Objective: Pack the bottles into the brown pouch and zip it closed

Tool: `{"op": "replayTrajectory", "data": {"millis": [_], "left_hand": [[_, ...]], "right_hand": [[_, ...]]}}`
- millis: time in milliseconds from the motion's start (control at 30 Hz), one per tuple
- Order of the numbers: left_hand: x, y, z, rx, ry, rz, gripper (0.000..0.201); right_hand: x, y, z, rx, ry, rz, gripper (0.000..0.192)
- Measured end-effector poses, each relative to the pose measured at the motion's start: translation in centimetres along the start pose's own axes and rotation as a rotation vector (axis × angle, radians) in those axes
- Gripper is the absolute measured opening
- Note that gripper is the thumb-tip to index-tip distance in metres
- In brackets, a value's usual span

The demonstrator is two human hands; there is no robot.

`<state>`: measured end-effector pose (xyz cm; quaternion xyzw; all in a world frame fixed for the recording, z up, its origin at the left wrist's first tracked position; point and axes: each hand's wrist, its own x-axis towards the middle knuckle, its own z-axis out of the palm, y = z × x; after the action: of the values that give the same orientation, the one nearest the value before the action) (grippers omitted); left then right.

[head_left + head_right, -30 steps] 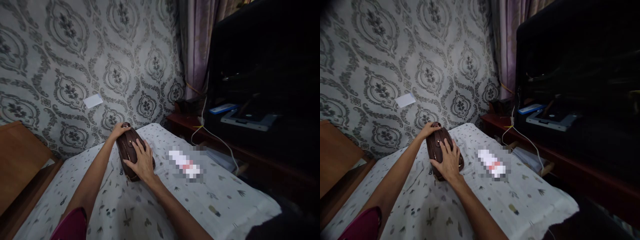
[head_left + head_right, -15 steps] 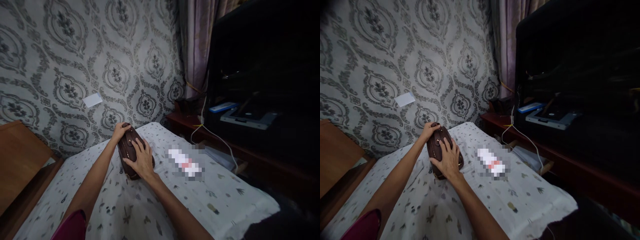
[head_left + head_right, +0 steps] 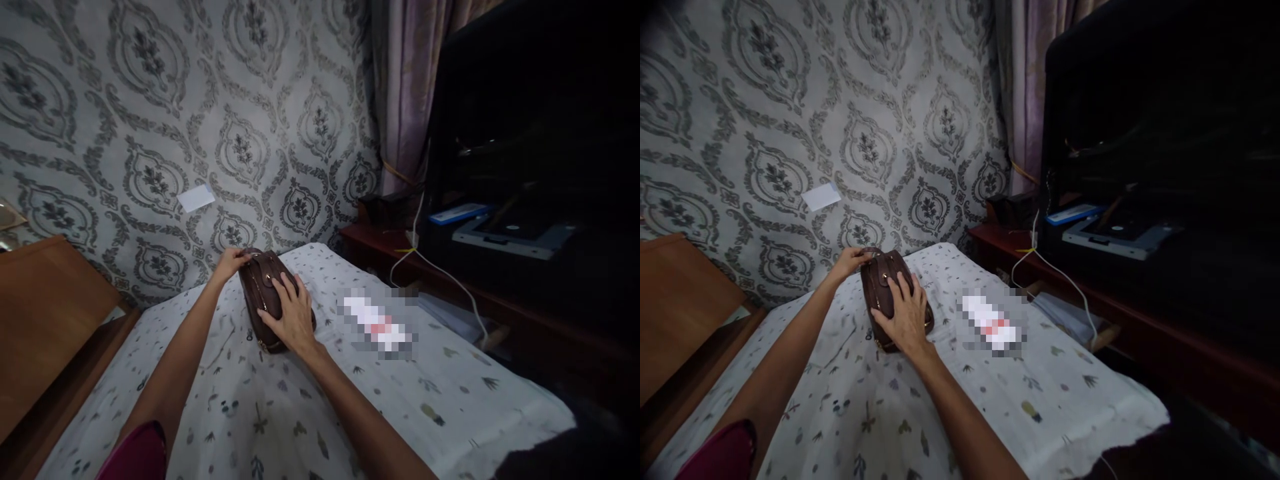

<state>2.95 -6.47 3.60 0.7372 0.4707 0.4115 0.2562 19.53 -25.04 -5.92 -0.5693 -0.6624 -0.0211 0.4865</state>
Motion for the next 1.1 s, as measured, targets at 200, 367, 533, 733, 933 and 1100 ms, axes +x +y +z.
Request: {"op": "replayTrajectory", "data": {"millis": [200,367,533,733,933,1100], "left_hand": [[-0.2,0.1,-0.3,0.005,-0.034,-0.020,0.024],[-0.8,0.9,-0.7,-0.015,-0.075,-0.042,0.027],[-1.7,1.9,-0.9,0.004,-0.144,-0.044,0.026],[-1.6,3.5,0.0,0.087,-0.184,0.053,0.022],[-1.4,3.5,2.7,0.117,-0.198,0.151,0.026],[-1.6,2.9,3.4,0.119,-0.203,0.159,0.025]], "right_hand": [[0.0,0.0,0.0,-0.003,-0.017,-0.002,0.066],[0.0,0.1,-0.1,0.001,-0.035,-0.002,0.067],[0.0,0.1,-0.2,0.000,-0.029,-0.006,0.067],[0.1,0.2,0.3,0.037,0.001,0.021,0.075],[-0.5,0.4,0.5,0.026,0.041,0.045,0.076],[-1.2,0.6,-0.2,0.057,0.028,-0.013,0.070]]}}
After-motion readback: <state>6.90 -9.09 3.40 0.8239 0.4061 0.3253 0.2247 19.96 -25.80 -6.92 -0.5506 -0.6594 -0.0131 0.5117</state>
